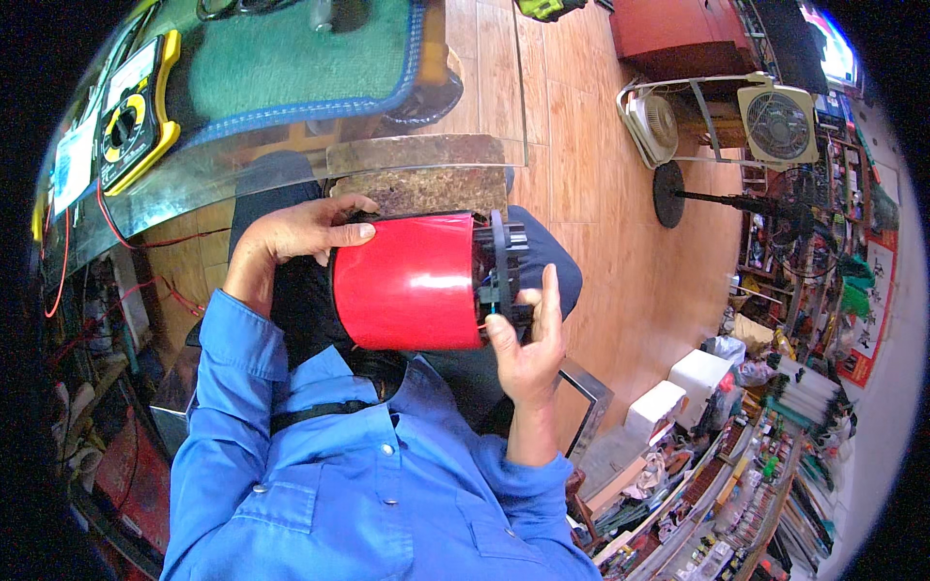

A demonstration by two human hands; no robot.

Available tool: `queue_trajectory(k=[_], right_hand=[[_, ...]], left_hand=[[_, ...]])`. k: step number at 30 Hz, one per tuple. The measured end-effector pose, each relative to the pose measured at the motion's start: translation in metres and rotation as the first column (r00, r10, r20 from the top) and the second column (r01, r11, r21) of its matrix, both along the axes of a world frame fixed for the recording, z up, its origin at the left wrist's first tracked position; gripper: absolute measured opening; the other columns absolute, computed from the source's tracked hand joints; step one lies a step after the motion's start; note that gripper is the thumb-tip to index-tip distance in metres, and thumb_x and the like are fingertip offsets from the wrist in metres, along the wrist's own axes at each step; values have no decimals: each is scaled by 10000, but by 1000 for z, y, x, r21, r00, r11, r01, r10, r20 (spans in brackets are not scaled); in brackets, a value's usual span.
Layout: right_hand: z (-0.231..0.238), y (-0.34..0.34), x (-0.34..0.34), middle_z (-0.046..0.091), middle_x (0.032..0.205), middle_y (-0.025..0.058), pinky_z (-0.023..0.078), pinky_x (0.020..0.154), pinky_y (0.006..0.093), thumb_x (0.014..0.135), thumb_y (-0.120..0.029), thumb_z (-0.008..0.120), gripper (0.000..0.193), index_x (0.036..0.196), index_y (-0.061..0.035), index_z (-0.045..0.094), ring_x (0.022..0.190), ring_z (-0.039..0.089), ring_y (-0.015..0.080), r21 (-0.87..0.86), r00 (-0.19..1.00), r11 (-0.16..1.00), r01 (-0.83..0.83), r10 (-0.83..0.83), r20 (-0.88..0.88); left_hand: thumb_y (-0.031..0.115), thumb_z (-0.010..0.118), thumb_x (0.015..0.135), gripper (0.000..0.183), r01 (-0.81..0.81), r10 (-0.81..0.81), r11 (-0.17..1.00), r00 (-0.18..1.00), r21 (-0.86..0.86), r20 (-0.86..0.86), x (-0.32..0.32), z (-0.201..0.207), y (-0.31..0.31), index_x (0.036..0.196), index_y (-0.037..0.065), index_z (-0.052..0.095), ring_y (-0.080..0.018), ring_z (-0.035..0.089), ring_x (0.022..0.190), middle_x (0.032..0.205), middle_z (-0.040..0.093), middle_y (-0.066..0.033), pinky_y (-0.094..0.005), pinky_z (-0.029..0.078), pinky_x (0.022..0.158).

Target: The person assembles a red cylindrical electronic device by hand, connecting internal wires, fitting a black base, and attaching a control panel. The person repeatedly aligns and secures the components without using visible tools.

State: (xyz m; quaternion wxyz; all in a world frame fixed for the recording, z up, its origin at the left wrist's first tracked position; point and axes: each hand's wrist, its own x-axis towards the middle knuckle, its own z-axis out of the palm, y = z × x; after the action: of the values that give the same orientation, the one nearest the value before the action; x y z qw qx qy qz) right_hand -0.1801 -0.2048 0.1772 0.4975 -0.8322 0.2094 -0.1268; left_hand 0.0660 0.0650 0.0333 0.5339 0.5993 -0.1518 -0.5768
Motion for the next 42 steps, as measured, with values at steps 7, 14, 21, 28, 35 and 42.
queue_trajectory(k=[7,14,21,28,35,42], right_hand=[[-41,-54,6,705,1287,121,537,1075,352,1118,-181,767,468,1496,87,702,1189,673,218,-171,994,985,-12,30,103],[-50,-53,12,709,1284,145,538,1078,366,1104,-168,792,437,1448,96,739,1194,683,253,-215,983,975,-62,97,156],[-47,-51,13,709,1260,181,551,1047,378,1095,-175,799,434,1423,105,751,1177,688,282,-253,979,963,-94,135,149],[-51,-65,20,704,1263,188,551,1038,374,1113,-189,775,413,1417,90,758,1170,688,291,-265,977,962,-63,113,179],[-58,-86,25,714,1273,147,541,1032,341,1132,-181,753,389,1427,72,762,1181,681,236,-99,975,995,-10,32,221],[-71,-88,23,700,1273,147,534,1049,352,1159,-262,732,436,1451,63,741,1180,678,252,-90,970,996,-4,26,243]], left_hand=[[763,722,1045,920,89,-88,996,994,-17,71,-7,15,-25,1653,84,595,-221,675,1208,1342,733,-118,-396,600,962],[644,878,955,1001,26,-26,1000,740,9,672,-20,40,-31,1684,35,559,-463,467,1629,1707,518,-308,-530,383,1351],[705,1050,626,1532,145,-72,989,590,-19,804,-61,80,-75,1799,31,332,-541,439,1626,1768,424,-339,-571,383,1343],[711,1042,604,1543,143,-20,987,569,-75,822,-64,83,-69,1793,18,343,-561,483,1575,1725,449,-362,-586,399,1319],[691,1047,623,1518,136,-33,989,608,-63,793,-64,82,-72,1786,3,355,-539,453,1616,1743,439,-351,-575,368,1350],[633,1062,642,1499,125,-50,992,600,-32,799,-72,86,-75,1790,-8,341,-521,442,1633,1766,413,-340,-566,370,1356]])
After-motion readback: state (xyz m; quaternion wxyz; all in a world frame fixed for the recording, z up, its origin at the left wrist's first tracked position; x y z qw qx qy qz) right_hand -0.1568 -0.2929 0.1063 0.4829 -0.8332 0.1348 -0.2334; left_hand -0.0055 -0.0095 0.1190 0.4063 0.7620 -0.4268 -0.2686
